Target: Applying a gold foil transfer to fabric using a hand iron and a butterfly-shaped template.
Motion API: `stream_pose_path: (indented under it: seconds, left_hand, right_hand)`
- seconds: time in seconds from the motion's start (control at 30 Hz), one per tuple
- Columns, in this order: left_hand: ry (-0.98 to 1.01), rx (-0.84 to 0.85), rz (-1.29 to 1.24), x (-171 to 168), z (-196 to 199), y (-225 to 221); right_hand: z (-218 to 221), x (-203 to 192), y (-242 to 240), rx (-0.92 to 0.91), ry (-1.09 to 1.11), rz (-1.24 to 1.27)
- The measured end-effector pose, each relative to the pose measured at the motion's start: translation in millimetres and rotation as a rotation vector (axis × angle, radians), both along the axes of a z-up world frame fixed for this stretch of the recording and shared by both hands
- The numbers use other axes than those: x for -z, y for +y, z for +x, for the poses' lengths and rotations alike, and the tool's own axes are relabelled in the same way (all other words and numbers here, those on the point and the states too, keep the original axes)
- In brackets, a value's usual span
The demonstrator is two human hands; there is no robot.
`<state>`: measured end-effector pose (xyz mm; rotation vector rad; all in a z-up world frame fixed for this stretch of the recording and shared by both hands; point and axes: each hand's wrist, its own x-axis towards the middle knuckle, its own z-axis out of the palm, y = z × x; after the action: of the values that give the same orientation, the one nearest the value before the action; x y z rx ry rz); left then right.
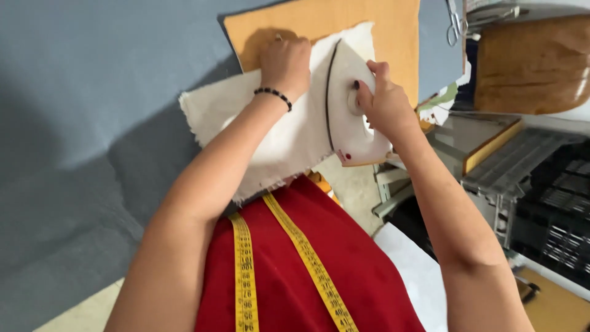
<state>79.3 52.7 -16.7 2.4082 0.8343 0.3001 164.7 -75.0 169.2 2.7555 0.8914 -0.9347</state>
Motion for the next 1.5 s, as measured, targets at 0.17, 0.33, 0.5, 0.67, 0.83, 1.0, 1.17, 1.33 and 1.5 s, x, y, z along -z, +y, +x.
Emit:
stream_pose_path:
  seconds: [0.17, 0.33, 0.5, 0.67, 0.83, 1.0, 1.17, 1.33, 1.5]
  left_hand:
    - [0.015, 0.002, -0.069, 5, -5, -6]
    - [-0.007, 0.003, -0.083, -3, -7, -1]
    - [0.087, 0.028, -0.072, 2, -4, 3]
    - [0.046, 0.031, -0.068, 0, -4, 0]
    - [0.166, 0.118, -0.160, -28, 6, 9]
    - [0.070, 0.075, -0.170, -15, 56, 2]
    - [-0.070, 0.099, -0.106, 0, 83, -10]
    - [-0.386, 0.191, 0.295, 2, 61, -24]
    - [-0.508, 0.150, 0.339, 7, 56, -26]
  right_hand:
    - [6, -1, -13, 0.029, 0.012, -0.025]
    - [14, -9, 5, 0.186, 0.033, 0.048]
    - [25, 8, -10, 0.085, 0.009, 0.000]
    - [18, 0, -7, 0.202, 0.005, 0.045]
    - [19, 8, -18, 0.080, -0.001, -0.012]
    - [29, 13, -16, 0.147, -0.015, 0.007]
    - [19, 2, -26, 0.136, 0.028, -0.004]
    - [28, 2, -14, 0.197, -0.015, -0.012]
    - [32, 3, -15, 0.218, -0.001, 0.000]
